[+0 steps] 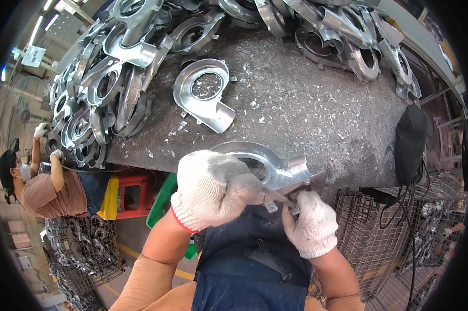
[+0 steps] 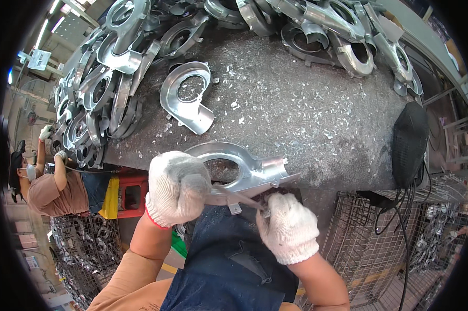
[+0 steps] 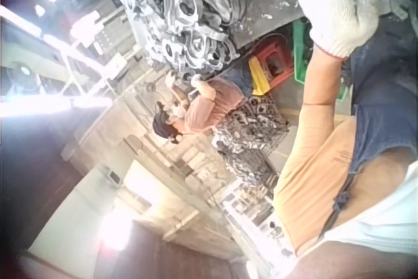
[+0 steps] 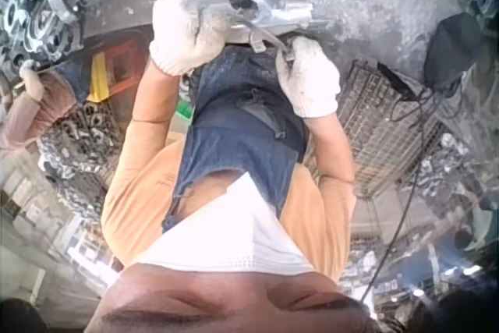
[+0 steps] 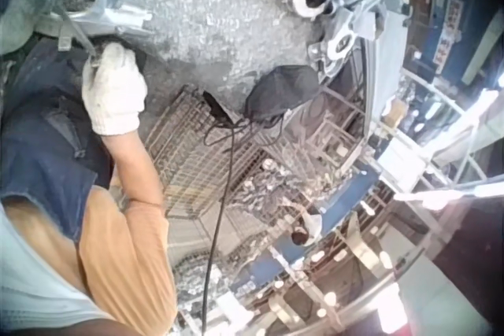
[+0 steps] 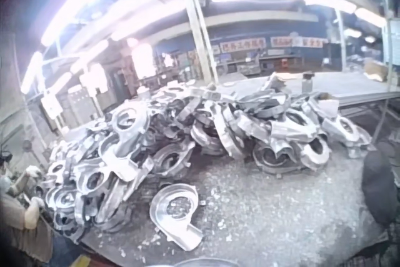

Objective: The person deburrs metal casings by scraping their edges and contours with a hand tool, turning and rotating each part to scrape different sides.

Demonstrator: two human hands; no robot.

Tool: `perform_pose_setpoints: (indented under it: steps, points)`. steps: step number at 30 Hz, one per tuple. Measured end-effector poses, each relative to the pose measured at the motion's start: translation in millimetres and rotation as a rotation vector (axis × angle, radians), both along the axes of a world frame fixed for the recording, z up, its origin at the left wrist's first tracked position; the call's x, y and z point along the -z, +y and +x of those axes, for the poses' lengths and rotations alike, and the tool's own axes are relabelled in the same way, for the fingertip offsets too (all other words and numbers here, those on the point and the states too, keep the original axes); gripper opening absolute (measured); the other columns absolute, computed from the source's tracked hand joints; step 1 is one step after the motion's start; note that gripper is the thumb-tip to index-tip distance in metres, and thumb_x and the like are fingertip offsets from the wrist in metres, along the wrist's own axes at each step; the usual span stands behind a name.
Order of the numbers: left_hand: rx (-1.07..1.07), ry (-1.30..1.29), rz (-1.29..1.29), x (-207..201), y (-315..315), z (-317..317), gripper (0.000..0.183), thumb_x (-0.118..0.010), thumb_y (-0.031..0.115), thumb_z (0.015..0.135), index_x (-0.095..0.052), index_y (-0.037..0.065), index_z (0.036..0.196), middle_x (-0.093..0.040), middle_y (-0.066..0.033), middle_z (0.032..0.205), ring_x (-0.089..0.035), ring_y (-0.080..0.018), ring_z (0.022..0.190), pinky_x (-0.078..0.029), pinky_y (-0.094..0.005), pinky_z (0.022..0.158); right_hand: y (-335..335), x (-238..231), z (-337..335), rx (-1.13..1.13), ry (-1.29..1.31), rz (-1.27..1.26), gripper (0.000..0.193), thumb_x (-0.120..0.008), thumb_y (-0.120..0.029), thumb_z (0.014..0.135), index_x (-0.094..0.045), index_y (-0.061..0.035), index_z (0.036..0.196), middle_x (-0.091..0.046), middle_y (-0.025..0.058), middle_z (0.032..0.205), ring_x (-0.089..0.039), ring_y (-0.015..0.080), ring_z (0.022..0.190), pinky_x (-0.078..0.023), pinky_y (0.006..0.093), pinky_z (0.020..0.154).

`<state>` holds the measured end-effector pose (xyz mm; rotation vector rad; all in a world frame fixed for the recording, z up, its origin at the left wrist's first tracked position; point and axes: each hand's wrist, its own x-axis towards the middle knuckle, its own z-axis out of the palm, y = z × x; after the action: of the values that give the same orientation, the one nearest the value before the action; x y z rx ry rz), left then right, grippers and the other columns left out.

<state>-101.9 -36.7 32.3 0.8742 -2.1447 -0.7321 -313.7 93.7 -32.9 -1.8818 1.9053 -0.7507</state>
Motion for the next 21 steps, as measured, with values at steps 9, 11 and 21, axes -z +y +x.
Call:
perform_pose_setpoints:
  steps: [9,11,21]
  points:
    - [-0.052,-0.009,-0.132,18.8,10.4,6.0,0.025,-0.066,0.016,0.088,-0.068,0.011,0.065,-0.066,-0.0088,0.063,-0.068,-0.0356,0.059,-0.055,-0.041,0.06,6.4,-3.8,-0.9,-0.046,-0.363,0.242,0.015,-0.08,-0.012,0.094,-0.069,-0.0029,0.098,-0.076,0.0138,0.08,-0.078,0.0288,0.068,-0.06,0.0371,0.061]
    - [-0.076,-0.051,-0.115,15.3,19.4,1.9,0.022,-0.077,0.024,0.084,-0.069,0.013,0.066,-0.064,-0.007,0.063,-0.065,-0.0331,0.057,-0.051,-0.0416,0.058,-4.4,-7.7,-27.3,-0.318,-1.031,0.967,0.012,-0.077,-0.006,0.095,-0.067,-0.0006,0.097,-0.072,0.0129,0.076,-0.07,0.0262,0.058,-0.054,0.0373,0.051]
    - [-0.14,-0.018,-0.115,93.8,53.0,-52.0,0.022,-0.075,0.032,0.095,-0.079,0.01,0.094,-0.068,-0.0047,0.072,-0.068,-0.0299,0.064,-0.053,-0.0427,0.063,29.3,48.9,-28.9,0.29,-0.697,0.469,0.014,-0.074,-0.011,0.1,-0.067,-0.0044,0.109,-0.072,0.0097,0.074,-0.071,0.0216,0.063,-0.057,0.0375,0.061]
